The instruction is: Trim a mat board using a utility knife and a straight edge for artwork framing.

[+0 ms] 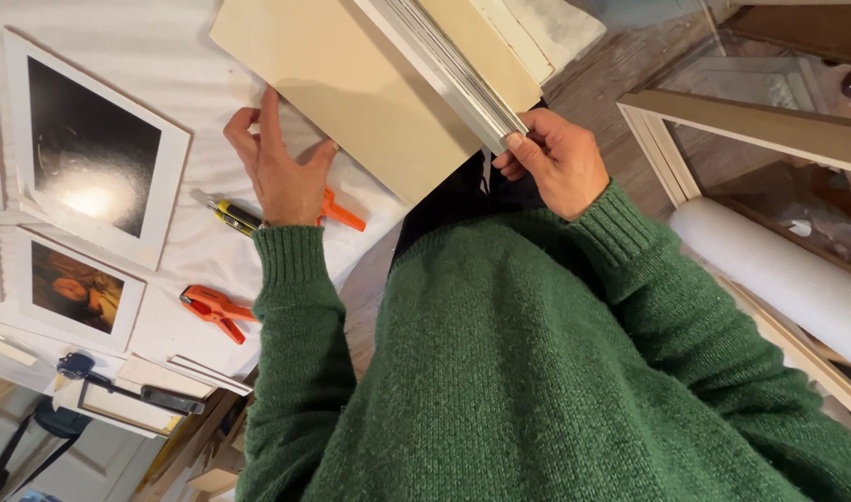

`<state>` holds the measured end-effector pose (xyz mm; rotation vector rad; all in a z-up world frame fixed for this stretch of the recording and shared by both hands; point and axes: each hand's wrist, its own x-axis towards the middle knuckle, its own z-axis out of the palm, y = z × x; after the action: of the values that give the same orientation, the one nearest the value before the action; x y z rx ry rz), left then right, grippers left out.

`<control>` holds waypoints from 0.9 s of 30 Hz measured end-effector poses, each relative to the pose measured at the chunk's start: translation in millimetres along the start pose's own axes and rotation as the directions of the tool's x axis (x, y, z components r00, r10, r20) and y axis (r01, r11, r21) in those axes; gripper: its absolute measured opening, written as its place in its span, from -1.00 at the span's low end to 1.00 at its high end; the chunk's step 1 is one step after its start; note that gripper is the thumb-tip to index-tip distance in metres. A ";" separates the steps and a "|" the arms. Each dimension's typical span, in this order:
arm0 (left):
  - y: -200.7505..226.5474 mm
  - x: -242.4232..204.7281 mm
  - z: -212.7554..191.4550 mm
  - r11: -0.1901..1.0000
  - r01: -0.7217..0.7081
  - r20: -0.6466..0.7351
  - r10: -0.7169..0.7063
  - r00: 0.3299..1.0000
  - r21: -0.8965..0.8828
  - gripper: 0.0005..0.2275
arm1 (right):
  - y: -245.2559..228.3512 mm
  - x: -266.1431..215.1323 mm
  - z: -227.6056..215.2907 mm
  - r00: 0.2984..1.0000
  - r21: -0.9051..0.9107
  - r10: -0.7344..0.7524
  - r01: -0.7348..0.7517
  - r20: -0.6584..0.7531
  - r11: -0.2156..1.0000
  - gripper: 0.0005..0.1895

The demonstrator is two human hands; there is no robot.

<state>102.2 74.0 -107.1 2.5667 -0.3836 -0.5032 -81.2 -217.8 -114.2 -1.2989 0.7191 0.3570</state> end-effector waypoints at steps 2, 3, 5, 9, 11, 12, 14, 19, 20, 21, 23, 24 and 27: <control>0.0 -0.1 -0.2 1.000 0.000 0.004 0.000 1.000 -0.002 -0.19 | -1.2 -0.6 0.1 1.000 -0.003 0.002 -0.002 -0.002 1.000 -0.74; -0.2 -0.2 -0.4 1.000 0.008 0.012 -0.008 1.000 -0.002 -0.20 | -1.5 -0.8 0.0 1.000 -0.001 -0.003 0.003 0.004 1.000 -0.75; 4.1 0.8 -2.5 1.000 0.016 0.021 -0.016 1.000 -0.004 -0.20 | -1.4 -1.1 -0.3 1.000 0.001 -0.009 0.009 0.010 1.000 -0.75; -2.0 -4.6 -0.6 0.990 0.108 0.026 -0.106 0.994 -0.092 -0.36 | -5.5 -0.8 0.8 1.000 0.003 0.021 -0.021 0.009 1.000 -0.75; -6.9 -9.2 3.9 0.973 0.171 0.024 -0.169 0.985 -0.158 -0.48 | -5.6 -0.1 1.1 0.999 -0.025 0.037 -0.037 -0.007 0.999 -0.76; -4.5 -10.2 5.5 0.934 0.275 0.043 -0.273 0.961 -0.230 -0.63 | -2.8 0.6 0.9 1.000 0.021 0.030 -0.030 0.001 0.999 -0.76; 1.4 -16.2 5.9 0.878 0.379 0.077 -0.373 0.925 -0.293 -0.75 | 0.9 -0.8 0.7 1.000 0.070 0.031 -0.031 0.007 0.997 -0.77; 27.0 -14.0 0.8 0.810 0.515 0.157 -0.490 0.857 -0.280 -0.73 | 7.1 2.1 0.3 1.000 0.080 -0.004 0.003 0.013 0.997 -0.78; 23.9 -18.1 -0.1 0.808 0.520 0.157 -0.496 0.854 -0.277 -0.73 | 4.4 -1.2 1.9 1.000 0.082 0.000 -0.002 0.018 0.997 -0.78; 21.4 -17.2 0.8 0.799 0.541 0.182 -0.510 0.841 -0.261 -0.71 | 0.6 -0.7 1.6 1.000 0.055 0.009 -0.010 0.011 0.998 -0.78; 19.5 -11.9 3.6 0.792 0.559 0.208 -0.520 0.828 -0.247 -0.69 | -1.4 1.6 0.5 1.000 0.027 0.015 -0.015 0.000 1.000 -0.78; 19.6 -8.1 5.7 0.808 0.540 0.202 -0.503 0.841 -0.236 -0.68 | 1.1 3.2 0.3 1.000 0.049 0.010 -0.010 0.002 0.999 -0.78; 19.6 -12.3 6.3 0.814 0.542 0.211 -0.504 0.837 -0.207 -0.69 | 0.1 -1.0 1.3 1.000 0.049 0.028 -0.028 0.003 0.998 -0.78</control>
<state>85.2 59.4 -98.7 2.3588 0.3500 -0.8793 -81.7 -216.4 -113.5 -1.2431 0.7407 0.3609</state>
